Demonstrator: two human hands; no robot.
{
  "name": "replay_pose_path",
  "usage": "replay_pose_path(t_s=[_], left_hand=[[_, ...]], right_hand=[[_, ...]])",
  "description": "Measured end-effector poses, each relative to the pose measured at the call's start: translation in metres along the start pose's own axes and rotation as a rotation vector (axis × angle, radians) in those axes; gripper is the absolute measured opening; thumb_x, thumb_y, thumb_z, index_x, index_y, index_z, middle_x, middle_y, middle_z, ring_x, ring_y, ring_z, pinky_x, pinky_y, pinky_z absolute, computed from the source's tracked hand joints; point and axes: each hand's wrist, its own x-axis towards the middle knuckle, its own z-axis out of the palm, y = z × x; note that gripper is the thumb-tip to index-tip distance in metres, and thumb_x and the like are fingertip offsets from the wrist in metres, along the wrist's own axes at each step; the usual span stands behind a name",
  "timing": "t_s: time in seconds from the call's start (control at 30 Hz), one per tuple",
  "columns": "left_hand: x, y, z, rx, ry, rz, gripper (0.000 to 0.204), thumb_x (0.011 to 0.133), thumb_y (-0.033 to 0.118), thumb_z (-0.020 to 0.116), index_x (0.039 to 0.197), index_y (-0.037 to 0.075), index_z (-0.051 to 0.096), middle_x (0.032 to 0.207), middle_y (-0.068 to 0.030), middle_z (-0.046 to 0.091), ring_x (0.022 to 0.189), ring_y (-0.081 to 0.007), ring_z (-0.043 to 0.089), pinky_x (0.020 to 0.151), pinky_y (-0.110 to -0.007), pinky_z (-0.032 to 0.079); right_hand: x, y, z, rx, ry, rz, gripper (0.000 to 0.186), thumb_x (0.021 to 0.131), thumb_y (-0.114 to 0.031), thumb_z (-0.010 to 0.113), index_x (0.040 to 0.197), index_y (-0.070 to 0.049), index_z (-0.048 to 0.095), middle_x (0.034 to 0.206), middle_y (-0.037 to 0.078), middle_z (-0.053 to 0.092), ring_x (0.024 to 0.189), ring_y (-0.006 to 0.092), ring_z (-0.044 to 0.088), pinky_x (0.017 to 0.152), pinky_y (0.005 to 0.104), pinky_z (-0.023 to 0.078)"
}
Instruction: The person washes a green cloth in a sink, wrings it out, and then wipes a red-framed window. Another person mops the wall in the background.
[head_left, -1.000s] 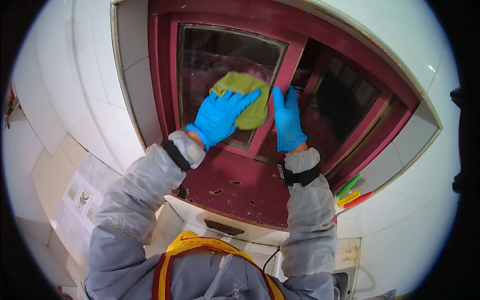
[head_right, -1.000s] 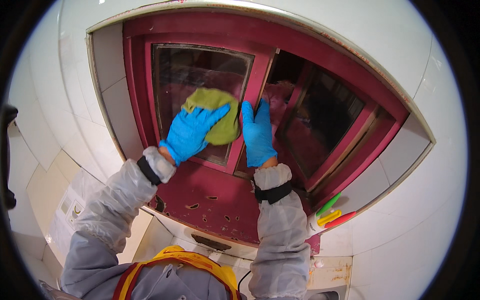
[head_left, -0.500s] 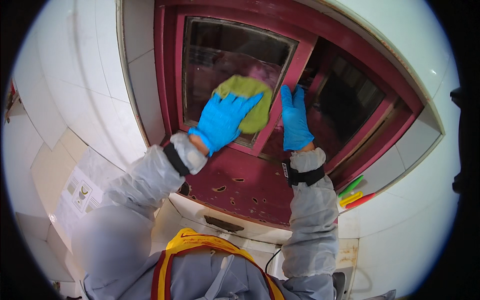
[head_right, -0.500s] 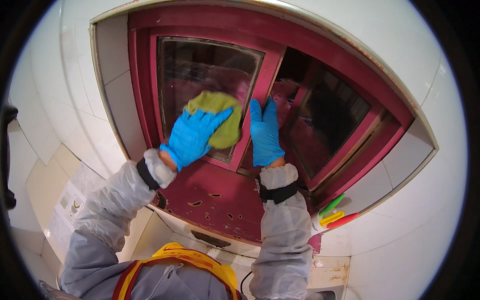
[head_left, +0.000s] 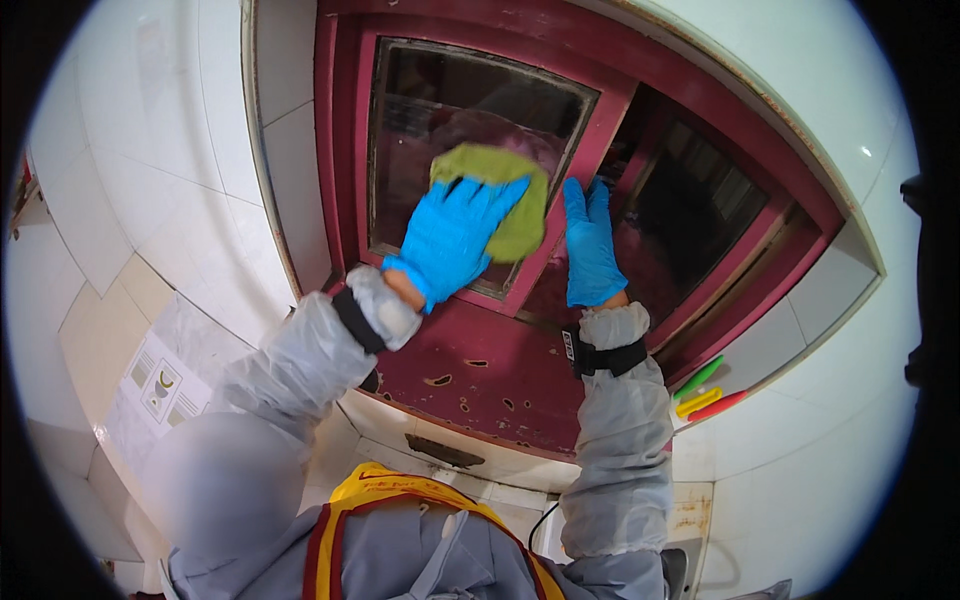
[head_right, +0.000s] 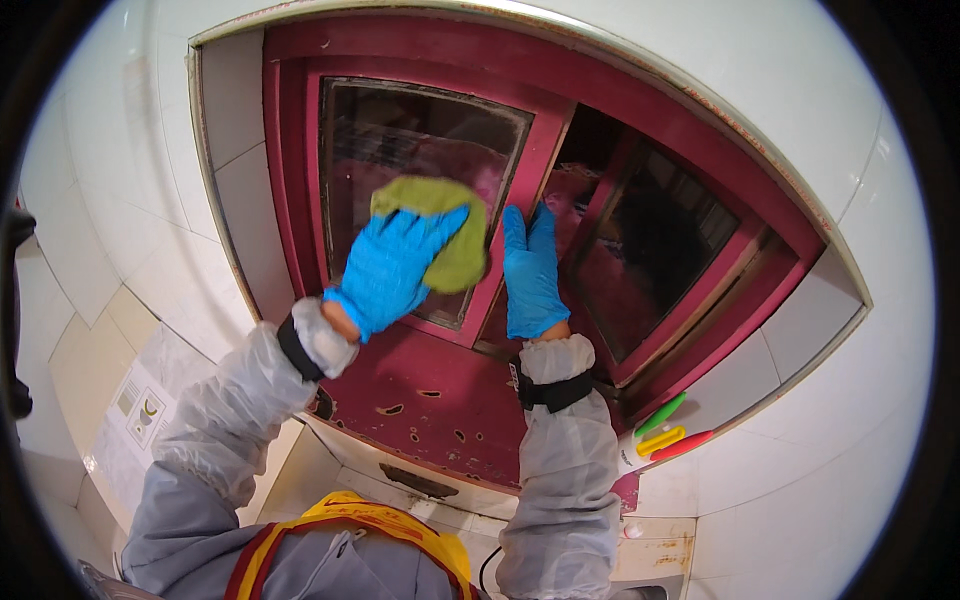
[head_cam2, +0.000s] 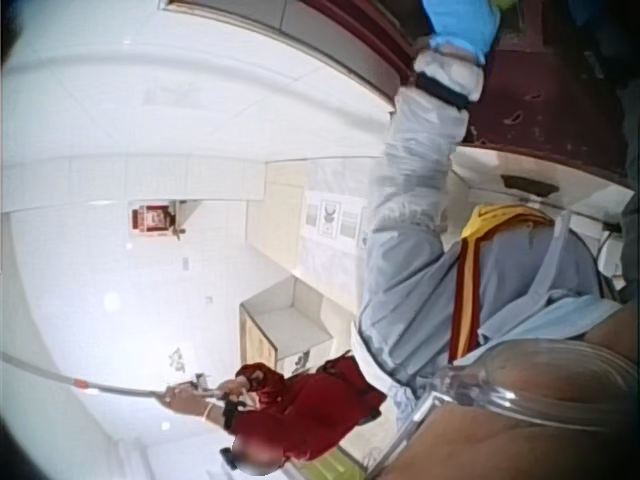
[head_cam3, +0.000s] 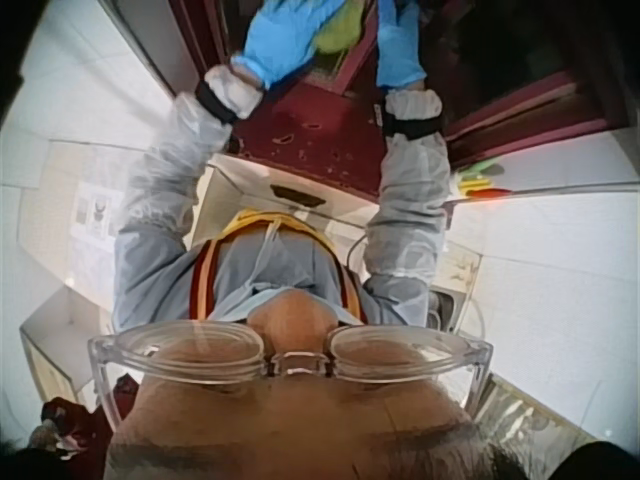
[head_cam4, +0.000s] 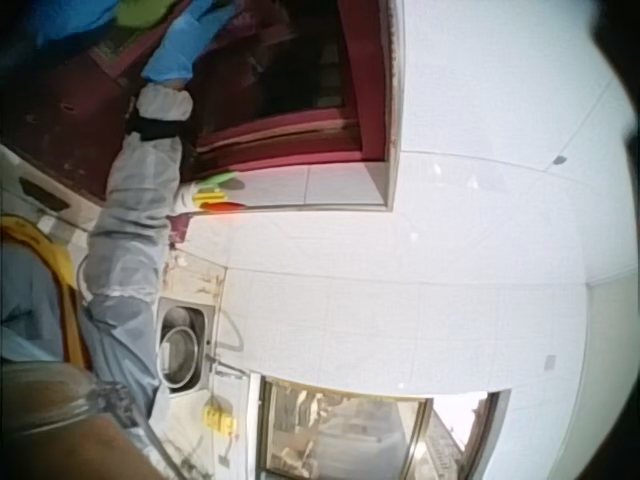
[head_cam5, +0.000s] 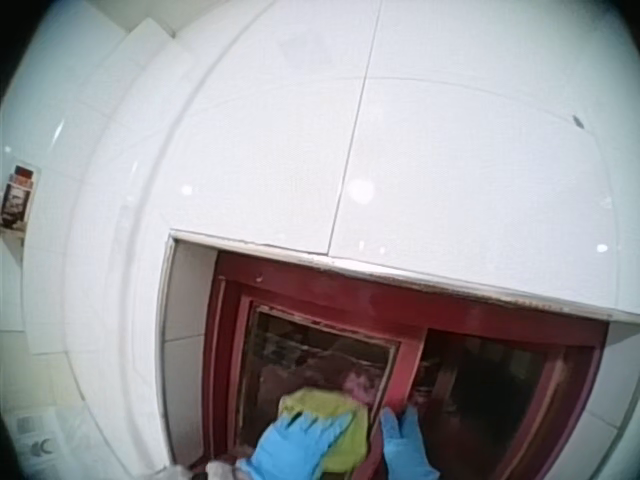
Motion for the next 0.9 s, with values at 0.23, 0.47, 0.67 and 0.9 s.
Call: replay_pose_path(t_s=[0.23, 0.47, 0.67, 0.9], left_hand=[[0.001, 0.01, -0.001, 0.055, 0.007, -0.012, 0.089, 0.068, 0.012, 0.074, 0.15, 0.01, 0.038, 0.145, -0.0149, 0.046, 0.135, -0.0354, 0.043, 0.113, -0.047, 0.033], [-0.002, 0.006, -0.001, -0.016, 0.056, 0.009, 0.088, 0.067, 0.011, 0.075, 0.148, 0.011, 0.041, 0.14, -0.0138, 0.05, 0.127, -0.0345, 0.048, 0.112, -0.046, 0.034], [0.015, 0.009, -0.008, -0.005, 0.152, 0.015, 0.088, 0.066, 0.009, 0.075, 0.148, 0.012, 0.042, 0.137, -0.0134, 0.053, 0.122, -0.0347, 0.052, 0.109, -0.047, 0.037], [0.023, -0.053, -0.036, 0.129, 0.284, -0.133, 0.077, 0.072, 0.011, 0.069, 0.146, 0.009, 0.044, 0.139, -0.0147, 0.051, 0.119, -0.0359, 0.052, 0.106, -0.048, 0.038]], right_hand=[[-0.003, 0.008, 0.01, -0.079, 0.11, -0.188, 0.058, 0.102, -0.032, 0.054, 0.147, 0.0, 0.035, 0.146, 0.013, 0.045, 0.129, 0.0231, 0.046, 0.109, 0.0326, 0.035], [-0.002, 0.002, 0.011, -0.054, 0.063, -0.198, 0.057, 0.102, -0.032, 0.055, 0.146, -0.001, 0.037, 0.146, 0.013, 0.045, 0.128, 0.0221, 0.046, 0.108, 0.0325, 0.036], [-0.007, -0.001, 0.011, -0.045, 0.097, -0.119, 0.056, 0.102, -0.031, 0.055, 0.146, -0.002, 0.037, 0.144, 0.011, 0.046, 0.127, 0.0213, 0.046, 0.107, 0.0319, 0.036], [-0.007, -0.002, 0.013, 0.017, 0.055, -0.189, 0.048, 0.102, -0.029, 0.054, 0.142, -0.005, 0.042, 0.133, 0.007, 0.052, 0.118, 0.0181, 0.05, 0.102, 0.0318, 0.04]])
